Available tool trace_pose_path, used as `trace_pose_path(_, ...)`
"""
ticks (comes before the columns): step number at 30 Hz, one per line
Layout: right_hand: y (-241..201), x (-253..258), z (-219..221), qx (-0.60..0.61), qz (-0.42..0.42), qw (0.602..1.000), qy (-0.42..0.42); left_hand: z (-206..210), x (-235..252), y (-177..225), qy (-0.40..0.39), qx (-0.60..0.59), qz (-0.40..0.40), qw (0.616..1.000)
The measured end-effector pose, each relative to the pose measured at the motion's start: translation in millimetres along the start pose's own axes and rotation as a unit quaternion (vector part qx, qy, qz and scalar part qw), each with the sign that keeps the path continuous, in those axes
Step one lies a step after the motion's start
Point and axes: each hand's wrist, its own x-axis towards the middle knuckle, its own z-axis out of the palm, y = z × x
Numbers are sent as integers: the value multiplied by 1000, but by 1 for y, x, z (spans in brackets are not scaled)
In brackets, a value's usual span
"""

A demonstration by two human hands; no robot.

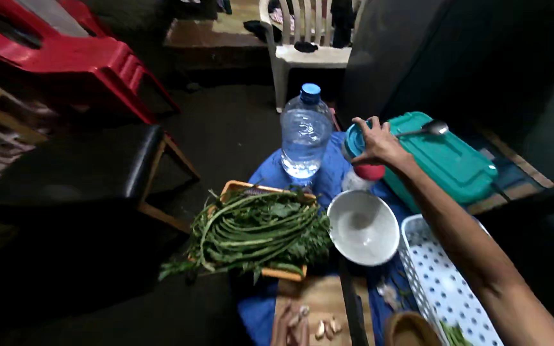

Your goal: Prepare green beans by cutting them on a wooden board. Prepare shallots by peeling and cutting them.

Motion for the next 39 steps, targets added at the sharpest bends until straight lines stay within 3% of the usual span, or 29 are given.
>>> trace_pose_path(2,-2,-87,1,37,-40,998,-10,1,-4,-4,61,-21,60,996)
trace_pose_path(4,-8,-176,12,72,-74,990,-99,-2,-18,10,71,-37,93,992)
trace_pose_path(8,-25,-319,73,104,-90,947,-291,-9,-75,51,-71,-70,80,992)
trace_pose_path(10,-31,-370,112,124,-71,936,-323,-9,-102,52,-144,-51,55,987)
trace_pose_path(13,-40,-422,160,141,-50,938,-314,-8,-128,29,-163,-17,40,986)
trace_pose_path(15,-46,-438,179,132,-53,941,-306,-13,-133,17,-178,12,31,984)
trace_pose_path(19,-46,-439,193,132,-149,946,-256,-25,-119,17,-223,68,-13,972)
trace_pose_path(23,-32,-432,179,255,-200,936,-139,-32,-93,7,-263,102,-55,958)
trace_pose_path(26,-10,-447,174,414,-142,898,45,-34,-87,6,-283,107,-65,951)
trace_pose_path(29,18,-472,166,431,-8,877,212,-41,-88,13,-286,100,-90,949)
trace_pose_path(32,53,-503,169,366,81,893,249,-58,-95,23,-260,75,-94,958)
trace_pose_path(37,79,-536,185,298,104,921,227,-80,-95,49,-167,26,-106,980)
trace_pose_path(39,74,-537,191,305,114,922,210,-79,-89,64,-173,23,-101,979)
